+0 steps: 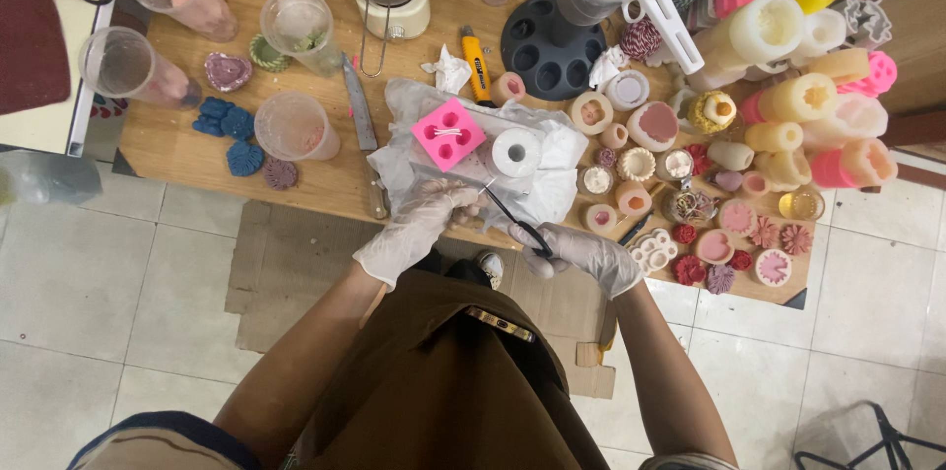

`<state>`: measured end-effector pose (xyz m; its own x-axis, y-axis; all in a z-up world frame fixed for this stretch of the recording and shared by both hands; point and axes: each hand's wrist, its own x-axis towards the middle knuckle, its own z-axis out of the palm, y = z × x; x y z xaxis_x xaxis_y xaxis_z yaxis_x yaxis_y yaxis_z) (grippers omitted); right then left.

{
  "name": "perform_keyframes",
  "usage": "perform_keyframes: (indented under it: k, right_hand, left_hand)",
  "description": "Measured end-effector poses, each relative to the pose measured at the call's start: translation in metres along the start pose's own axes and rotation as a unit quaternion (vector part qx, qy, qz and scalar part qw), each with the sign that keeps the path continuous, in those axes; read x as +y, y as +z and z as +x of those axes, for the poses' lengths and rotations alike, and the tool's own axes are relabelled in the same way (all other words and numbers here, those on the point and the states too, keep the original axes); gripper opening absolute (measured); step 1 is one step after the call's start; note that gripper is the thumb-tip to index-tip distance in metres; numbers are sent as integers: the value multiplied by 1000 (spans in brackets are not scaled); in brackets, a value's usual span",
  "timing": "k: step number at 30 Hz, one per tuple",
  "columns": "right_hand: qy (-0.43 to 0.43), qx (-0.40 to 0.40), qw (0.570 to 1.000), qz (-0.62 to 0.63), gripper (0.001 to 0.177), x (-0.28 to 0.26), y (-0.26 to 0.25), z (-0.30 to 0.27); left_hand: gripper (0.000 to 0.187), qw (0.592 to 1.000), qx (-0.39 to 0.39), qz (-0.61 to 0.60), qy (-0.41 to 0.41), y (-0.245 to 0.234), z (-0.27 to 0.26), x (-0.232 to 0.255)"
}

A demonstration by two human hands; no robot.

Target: The person pours melted wax from a small pot into molds and a measuring cup, then trims a wick with scissors and prepares a pink floral mold.

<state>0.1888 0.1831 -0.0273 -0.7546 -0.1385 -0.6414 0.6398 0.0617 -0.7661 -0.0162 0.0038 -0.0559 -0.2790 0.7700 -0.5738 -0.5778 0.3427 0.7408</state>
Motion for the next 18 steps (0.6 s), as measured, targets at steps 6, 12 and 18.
perform_keyframes:
  k: [6,12,18]
  right_hand:
    - [45,-12,999,-26,82,-11,1,11]
    - [55,15,998,-27,81,-13,1,14]
    - [46,0,999,-14,78,-12,0,17]
  left_hand:
    - [16,1000,16,7,12,1,-4,2]
    - [12,999,36,-5,3,0,3,1]
    - [12,1000,29,-4,11,-5,9,-6]
